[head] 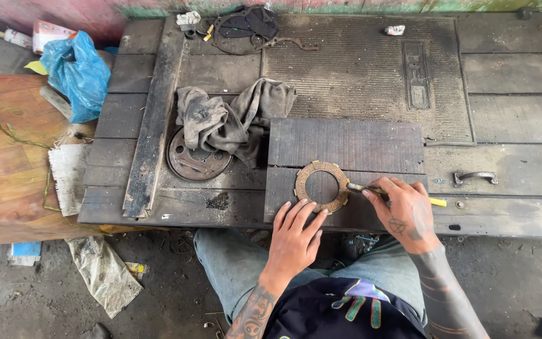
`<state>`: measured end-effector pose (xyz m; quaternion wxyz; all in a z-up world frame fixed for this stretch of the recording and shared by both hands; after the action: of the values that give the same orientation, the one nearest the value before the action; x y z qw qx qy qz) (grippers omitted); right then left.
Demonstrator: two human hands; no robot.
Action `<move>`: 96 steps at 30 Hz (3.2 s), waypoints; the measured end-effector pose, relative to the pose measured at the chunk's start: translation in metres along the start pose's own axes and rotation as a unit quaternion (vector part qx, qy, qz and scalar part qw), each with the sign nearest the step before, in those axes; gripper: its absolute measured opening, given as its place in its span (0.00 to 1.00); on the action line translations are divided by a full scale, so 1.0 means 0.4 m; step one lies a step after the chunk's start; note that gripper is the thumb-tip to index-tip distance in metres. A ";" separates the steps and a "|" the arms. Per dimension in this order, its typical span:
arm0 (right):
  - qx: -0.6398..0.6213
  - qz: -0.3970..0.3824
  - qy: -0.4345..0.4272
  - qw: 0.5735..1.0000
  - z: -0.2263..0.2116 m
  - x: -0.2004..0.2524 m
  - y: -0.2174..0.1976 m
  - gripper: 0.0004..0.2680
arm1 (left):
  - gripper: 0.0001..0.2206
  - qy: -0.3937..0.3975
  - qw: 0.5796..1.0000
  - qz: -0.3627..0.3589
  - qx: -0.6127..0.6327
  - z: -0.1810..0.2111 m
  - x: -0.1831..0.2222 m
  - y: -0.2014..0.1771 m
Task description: Cleaning a motorcycle clutch plate using a small wire brush on a wooden workbench.
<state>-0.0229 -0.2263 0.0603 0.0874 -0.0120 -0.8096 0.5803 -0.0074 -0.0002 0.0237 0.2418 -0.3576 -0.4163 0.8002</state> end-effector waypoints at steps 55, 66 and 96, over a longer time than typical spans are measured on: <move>0.009 0.081 -0.113 0.990 -0.054 0.000 0.003 0.05 | 0.40 -0.052 0.984 -0.168 -0.024 -0.103 -0.136 -0.029; 0.061 0.075 -0.122 0.988 -0.044 -0.004 0.030 0.05 | 0.41 -0.052 0.982 -0.177 -0.026 -0.113 -0.126 -0.014; 0.031 0.051 -0.086 0.994 0.006 -0.034 0.039 0.05 | 0.40 -0.058 0.983 -0.173 -0.020 -0.106 -0.134 -0.028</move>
<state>-0.0110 -0.2250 0.0431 -0.0122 -0.0006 -0.7942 0.6075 0.0600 -0.0101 0.0362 0.3444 -0.2377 -0.5013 0.7574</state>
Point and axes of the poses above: each hand's wrist, its own x-axis away from the middle knuckle, its own y-axis out of the palm, z = x × y, the point moved 5 cm from there along -x, towards the middle knuckle, and after that the axes turned 14 degrees about -z, right-handed, at the moved point
